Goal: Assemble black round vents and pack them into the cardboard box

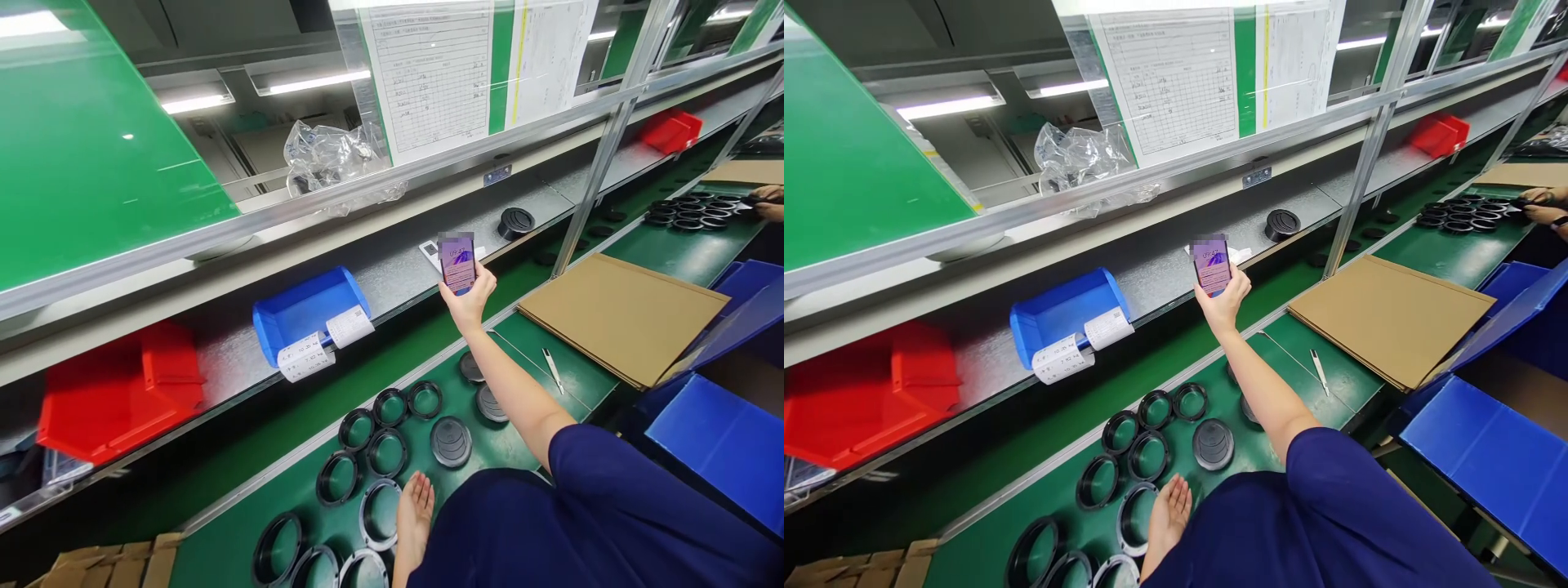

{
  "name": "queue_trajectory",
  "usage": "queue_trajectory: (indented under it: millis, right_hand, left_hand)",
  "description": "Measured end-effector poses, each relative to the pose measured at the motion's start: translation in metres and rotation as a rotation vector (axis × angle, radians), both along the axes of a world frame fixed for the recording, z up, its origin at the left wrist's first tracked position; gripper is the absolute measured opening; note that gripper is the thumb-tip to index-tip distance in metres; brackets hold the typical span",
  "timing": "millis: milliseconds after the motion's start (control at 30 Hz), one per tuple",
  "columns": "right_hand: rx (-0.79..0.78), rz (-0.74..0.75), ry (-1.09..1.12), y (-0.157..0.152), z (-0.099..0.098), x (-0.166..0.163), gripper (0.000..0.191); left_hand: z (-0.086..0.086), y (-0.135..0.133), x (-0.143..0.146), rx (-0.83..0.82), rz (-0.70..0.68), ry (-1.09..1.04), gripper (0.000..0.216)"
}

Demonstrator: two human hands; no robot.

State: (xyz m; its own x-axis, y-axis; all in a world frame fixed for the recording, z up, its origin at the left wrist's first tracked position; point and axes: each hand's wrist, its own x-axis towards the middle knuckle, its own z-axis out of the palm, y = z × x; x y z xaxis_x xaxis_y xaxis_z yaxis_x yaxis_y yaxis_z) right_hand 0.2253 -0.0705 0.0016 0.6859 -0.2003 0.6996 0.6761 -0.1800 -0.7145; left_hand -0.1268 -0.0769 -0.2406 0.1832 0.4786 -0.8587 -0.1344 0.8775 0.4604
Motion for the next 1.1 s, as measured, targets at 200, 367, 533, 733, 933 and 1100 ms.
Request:
queue_trajectory:
  millis: [200,367,533,733,933,1100]
  right_hand:
    - [-0.046,-0.001,0.007,0.001,-0.004,-0.002,0.083]
    - [-0.051,0.004,0.020,0.009,-0.003,-0.002,0.081]
    - [-0.134,0.066,0.086,0.022,-0.015,0.008,0.080]
    - [-0.206,0.201,0.091,0.064,-0.020,0.046,0.068]
    - [-0.594,0.328,0.327,0.135,0.012,0.067,0.088]
    - [-0.642,0.554,0.175,0.151,-0.009,0.074,0.072]
  left_hand:
    - [-0.008,-0.001,-0.001,-0.020,-0.005,-0.021,0.009]
    - [0.002,-0.002,0.000,-0.018,-0.026,-0.008,0.012]
    - [0.028,-0.012,0.005,0.040,-0.040,0.028,0.011]
    - [0.036,-0.040,0.012,-0.029,0.096,0.034,0.006]
    - [0.027,-0.067,0.003,-0.053,0.217,0.077,0.008]
    - [0.028,-0.094,-0.009,-0.039,0.296,0.143,0.009]
